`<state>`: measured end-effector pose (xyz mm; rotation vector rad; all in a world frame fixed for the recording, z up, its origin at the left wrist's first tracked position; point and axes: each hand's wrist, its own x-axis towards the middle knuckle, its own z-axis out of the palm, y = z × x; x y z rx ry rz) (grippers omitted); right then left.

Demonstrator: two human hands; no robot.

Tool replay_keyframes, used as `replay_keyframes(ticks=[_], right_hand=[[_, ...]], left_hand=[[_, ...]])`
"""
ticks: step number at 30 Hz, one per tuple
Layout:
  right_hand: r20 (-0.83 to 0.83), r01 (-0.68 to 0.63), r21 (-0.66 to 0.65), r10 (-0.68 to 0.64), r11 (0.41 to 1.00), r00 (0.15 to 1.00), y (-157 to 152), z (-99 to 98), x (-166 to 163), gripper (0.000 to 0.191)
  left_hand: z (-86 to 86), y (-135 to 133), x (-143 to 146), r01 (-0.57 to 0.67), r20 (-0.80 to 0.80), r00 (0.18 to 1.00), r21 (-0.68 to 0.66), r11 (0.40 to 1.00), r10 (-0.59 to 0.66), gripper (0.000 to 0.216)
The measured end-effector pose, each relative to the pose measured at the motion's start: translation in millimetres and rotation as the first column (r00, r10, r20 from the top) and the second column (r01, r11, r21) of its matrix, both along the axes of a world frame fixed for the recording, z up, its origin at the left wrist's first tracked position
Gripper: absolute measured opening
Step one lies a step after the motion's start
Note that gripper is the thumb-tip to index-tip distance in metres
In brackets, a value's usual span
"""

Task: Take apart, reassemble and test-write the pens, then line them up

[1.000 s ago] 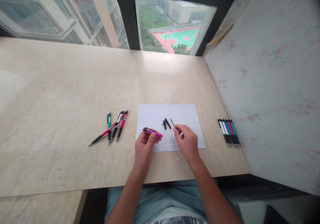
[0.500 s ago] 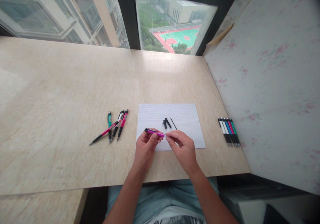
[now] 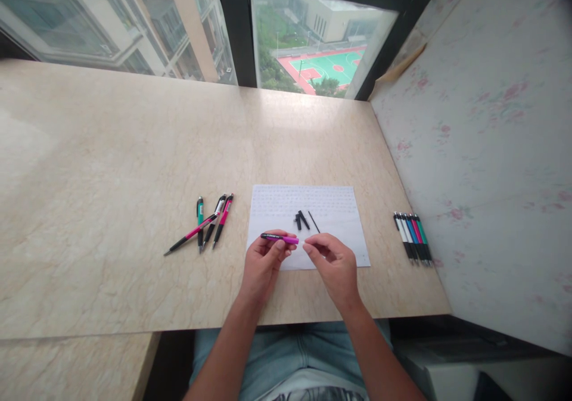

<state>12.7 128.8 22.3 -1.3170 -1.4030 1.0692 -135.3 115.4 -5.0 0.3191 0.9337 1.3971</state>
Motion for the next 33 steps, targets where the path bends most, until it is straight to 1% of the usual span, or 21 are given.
replay_keyframes(ticks=[3,8,10,13,17,20,24,26,30,33], right_hand=[[-0.019,0.005,-0.008,-0.005,1.0,1.0,-0.1,0.8,-2.0,0.007],[-0.157,0.024,-0.13,-0.045,0.991,0.987,-0.8,3.1,-3.9,0.01],[-0.189,0.015,-0.15,-0.044,0.989,0.981,-1.0,3.5,-3.4,0.009],[-0.197,0.002,-0.164,-0.035,0.986,0.98,-1.4,2.8,-2.7,0.009],[-0.192,0.031,-0.186,-0.067,0.982,0.979,-2.2,0.1,-1.9,0.013],[-0.133,0.022,-0.158,-0.043,0.987,0.99,-1.8,-3.0,-0.1,0.011],[-0.017,0.004,-0.051,-0.005,0.999,1.0,0.3,-4.9,3.1,0.009],[0.022,-0.024,-0.02,0.025,1.0,0.999,1.2,-3.4,3.9,0.009],[0.024,-0.083,-0.007,0.083,0.997,0.996,1.1,1.6,3.3,0.017],[0.011,-0.109,-0.03,0.109,0.994,0.994,0.0,0.8,2.1,0.018]], left_hand=[[0.3,-0.4,0.8,0.008,-0.015,1.0,-0.003,1.0,-0.008,0.02],[0.2,0.3,1.5,-0.004,-0.016,1.0,-0.004,1.0,0.004,0.02],[-0.3,0.4,1.5,-0.006,-0.019,1.0,-0.006,1.0,0.006,0.021],[-1.0,0.2,1.3,-0.009,-0.021,1.0,-0.01,1.0,0.009,0.021],[-1.8,0.1,1.3,-0.013,-0.025,1.0,-0.007,1.0,0.012,0.02],[-2.0,0.3,1.5,-0.013,-0.031,0.999,-0.001,1.0,0.013,0.02],[-2.3,0.7,1.8,-0.01,-0.034,0.999,0.008,1.0,0.011,0.018],[-2.7,0.7,2.1,-0.008,-0.041,0.999,0.01,1.0,0.008,0.018],[-3.9,0.6,2.8,-0.006,-0.069,0.998,0.01,1.0,0.007,0.019],[-4.0,0.7,3.2,-0.008,-0.081,0.997,0.006,1.0,0.008,0.019]])
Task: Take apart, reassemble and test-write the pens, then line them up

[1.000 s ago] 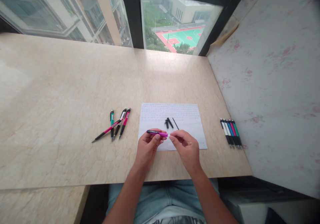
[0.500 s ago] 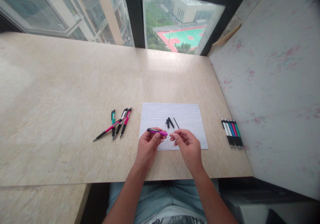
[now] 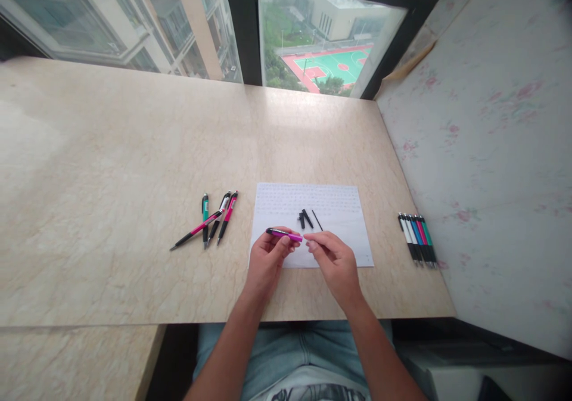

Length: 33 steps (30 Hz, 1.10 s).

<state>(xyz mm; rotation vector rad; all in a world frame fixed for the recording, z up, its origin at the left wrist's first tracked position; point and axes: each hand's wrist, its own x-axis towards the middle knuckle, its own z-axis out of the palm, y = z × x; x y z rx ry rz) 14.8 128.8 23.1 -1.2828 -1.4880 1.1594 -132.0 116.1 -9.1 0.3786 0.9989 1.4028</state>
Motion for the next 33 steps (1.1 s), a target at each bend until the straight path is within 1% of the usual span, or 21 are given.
replay_keyframes(ticks=[4,7,10,14,16,18,23,26,28,30,31,33], right_hand=[[-0.018,0.056,-0.054,-0.058,0.997,0.998,-1,-7.8,-1,0.015],[-0.001,0.079,-0.054,-0.08,0.995,0.997,-1,-10.2,-1,0.013],[0.031,0.066,-0.024,-0.066,0.998,0.997,0,-6.0,0,0.011],[0.084,0.014,0.022,-0.016,1.0,0.996,2,2.4,0,0.01],[0.082,0.019,0.03,-0.021,0.999,0.996,3,4.9,1,0.01],[0.067,0.024,0.03,-0.026,0.999,0.997,4,6.6,1,0.009],[0.044,-0.002,0.042,0.0,0.999,0.999,2,11.0,-4,0.008],[0.042,-0.041,0.055,0.039,0.998,0.998,1,11.6,-6,0.01],[0.082,-0.05,0.065,0.044,0.997,0.996,2,9.3,-3,0.012],[0.186,-0.002,0.092,-0.015,0.996,0.982,5,4.6,4,0.013],[0.261,0.034,0.115,-0.063,0.993,0.963,7,1.5,9,0.015],[0.427,0.08,0.173,-0.148,0.982,0.892,10,-5.8,19,0.017]], left_hand=[[1.8,0,1,0.003,-0.013,1.0,-0.003,1.0,-0.004,0.02],[3.4,0,1,0.003,-0.007,1.0,-0.007,1.0,-0.004,0.02],[4.7,0,1,0.004,-0.002,1.0,-0.01,1.0,-0.004,0.021],[6.8,0,1,0.021,-0.069,0.997,0.006,1.0,-0.021,0.022],[7.7,-1,2,0.027,-0.082,0.996,0.015,1.0,-0.026,0.022],[8.0,-1,2,0.03,-0.043,0.999,0.016,0.999,-0.029,0.022],[5.0,-1,-1,0.059,0.122,0.991,0.019,0.998,-0.061,0.022],[3.4,-1,-3,0.07,0.204,0.976,0.019,0.997,-0.072,0.023],[3.2,-1,-4,0.062,0.24,0.969,0.001,0.998,-0.061,0.025],[3.4,-1,-5,0.043,0.253,0.967,-0.03,0.999,-0.034,0.027],[3.5,-1,-5,0.034,0.254,0.967,-0.043,0.999,-0.022,0.028],[3.2,-1,-5,0.023,0.251,0.968,-0.057,0.998,-0.008,0.029]])
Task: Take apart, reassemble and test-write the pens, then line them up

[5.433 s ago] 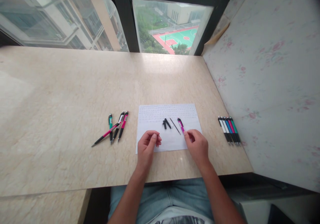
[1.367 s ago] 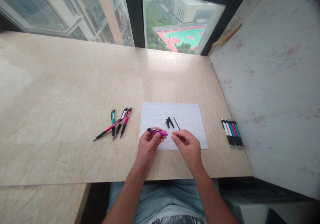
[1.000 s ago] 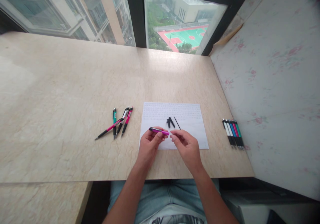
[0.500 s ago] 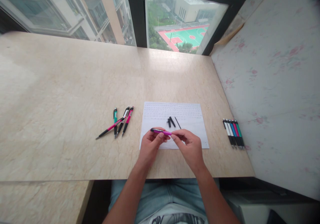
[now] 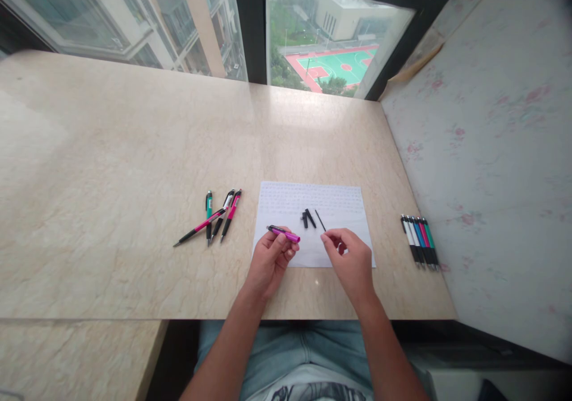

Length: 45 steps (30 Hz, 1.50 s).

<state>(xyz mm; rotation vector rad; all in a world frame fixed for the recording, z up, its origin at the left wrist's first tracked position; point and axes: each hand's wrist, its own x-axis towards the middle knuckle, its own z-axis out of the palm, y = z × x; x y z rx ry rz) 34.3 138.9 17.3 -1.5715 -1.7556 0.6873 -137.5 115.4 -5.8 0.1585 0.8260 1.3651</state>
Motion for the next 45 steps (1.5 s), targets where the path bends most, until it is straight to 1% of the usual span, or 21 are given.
replay_keyframes(ticks=[3,5,9,14,17,20,26,31,34,36,38,40,42,45], right_hand=[[0.221,0.054,0.042,-0.062,0.998,0.973,4,-12.4,14,0.016],[0.309,0.069,0.059,-0.084,0.996,0.947,5,-20.6,18,0.018],[0.386,0.066,0.054,-0.082,0.996,0.919,6,-33.6,15,0.021],[0.469,0.072,0.032,-0.078,0.997,0.88,9,-38.1,10,0.025],[0.487,0.058,0.034,-0.067,0.998,0.871,11,-37.3,12,0.027],[0.466,0.061,0.051,-0.077,0.997,0.881,11,-37.5,16,0.03],[0.408,0.072,0.061,-0.091,0.996,0.908,5,-39.6,18,0.023],[0.463,0.072,0.046,-0.085,0.996,0.882,2,-40.0,11,0.019],[0.477,0.08,0.047,-0.093,0.996,0.874,4,-40.5,7,0.021],[0.453,0.096,0.041,-0.104,0.995,0.885,5,-39.7,7,0.024],[0.381,0.103,0.025,-0.105,0.994,0.918,6,-37.2,10,0.025],[0.245,0.107,-0.008,-0.102,0.994,0.964,5,-32.6,14,0.024],[0.081,0.119,-0.071,-0.113,0.99,0.99,4,-27.4,20,0.022],[-0.108,0.143,-0.155,-0.161,0.977,0.981,0,-21.9,26,0.019]], left_hand=[[-0.9,1,1,-0.003,-0.025,1.0,-0.01,1.0,0.002,0.03],[-1.1,1,2,-0.007,-0.077,0.997,-0.017,1.0,0.006,0.029],[1.2,1,6,-0.011,-0.207,0.978,-0.011,1.0,0.008,0.027],[3.3,1,8,-0.002,-0.249,0.969,-0.004,1.0,0.001,0.026],[2.7,1,9,0.0,-0.261,0.965,-0.007,1.0,-0.002,0.025],[1.9,1,9,-0.003,-0.279,0.96,-0.002,1.0,0.002,0.026],[2.2,2,9,0.008,-0.3,0.954,0.005,1.0,-0.006,0.024],[1.6,1,9,0.018,-0.309,0.951,0.007,1.0,-0.015,0.024],[1.2,1,9,0.024,-0.304,0.952,0.011,1.0,-0.02,0.024],[0.8,1,8,0.022,-0.283,0.959,0.014,1.0,-0.017,0.023],[-0.1,1,6,0.012,-0.245,0.969,0.017,1.0,-0.007,0.023],[-1.2,1,4,-0.005,-0.193,0.981,0.021,1.0,0.009,0.022],[-2.3,2,3,-0.025,-0.139,0.99,0.024,0.999,0.028,0.022],[-2.9,2,1,-0.052,-0.094,0.994,0.025,0.998,0.054,0.021]])
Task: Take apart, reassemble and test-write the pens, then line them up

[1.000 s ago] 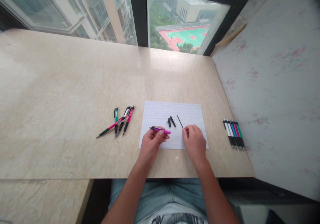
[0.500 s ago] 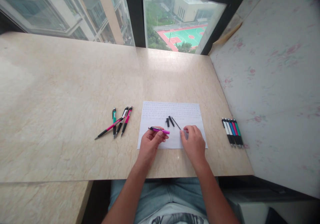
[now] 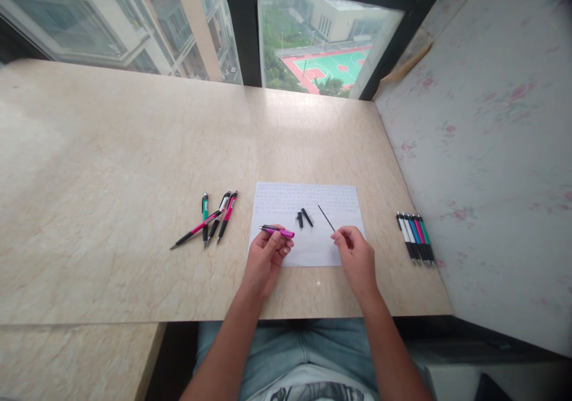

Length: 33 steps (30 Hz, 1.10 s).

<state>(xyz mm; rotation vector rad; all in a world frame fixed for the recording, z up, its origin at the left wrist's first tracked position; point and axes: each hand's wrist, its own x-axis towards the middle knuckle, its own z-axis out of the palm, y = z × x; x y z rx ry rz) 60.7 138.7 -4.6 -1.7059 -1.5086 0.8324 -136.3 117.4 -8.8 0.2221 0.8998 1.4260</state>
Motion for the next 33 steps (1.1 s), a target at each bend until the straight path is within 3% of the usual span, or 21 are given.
replay_keyframes(ticks=[4,10,16,25,33], right_hand=[[-0.14,0.006,0.009,-0.004,1.0,0.99,-5,2.0,5,0.023],[-0.255,-0.012,0.008,0.014,1.0,0.967,-10,16.8,10,0.013],[-0.229,-0.11,0.068,0.123,0.992,0.966,-11,34.8,11,0.007],[-0.118,-0.185,0.1,0.197,0.978,0.973,-9,35.8,5,0.007],[-0.051,-0.255,0.116,0.262,0.96,0.964,-7,48.6,-12,0.011]], left_hand=[[0.8,0,0,-0.034,-0.006,0.999,0.011,0.999,0.034,0.022],[1.3,0,3,-0.077,-0.101,0.992,0.038,0.996,0.08,0.022],[-0.8,-1,5,-0.103,-0.19,0.975,0.06,0.993,0.112,0.021],[2.6,-1,7,-0.047,-0.178,0.982,0.071,0.996,0.059,0.02],[0.8,-4,7,0.038,-0.304,0.953,0.097,0.995,-0.007,0.018]])
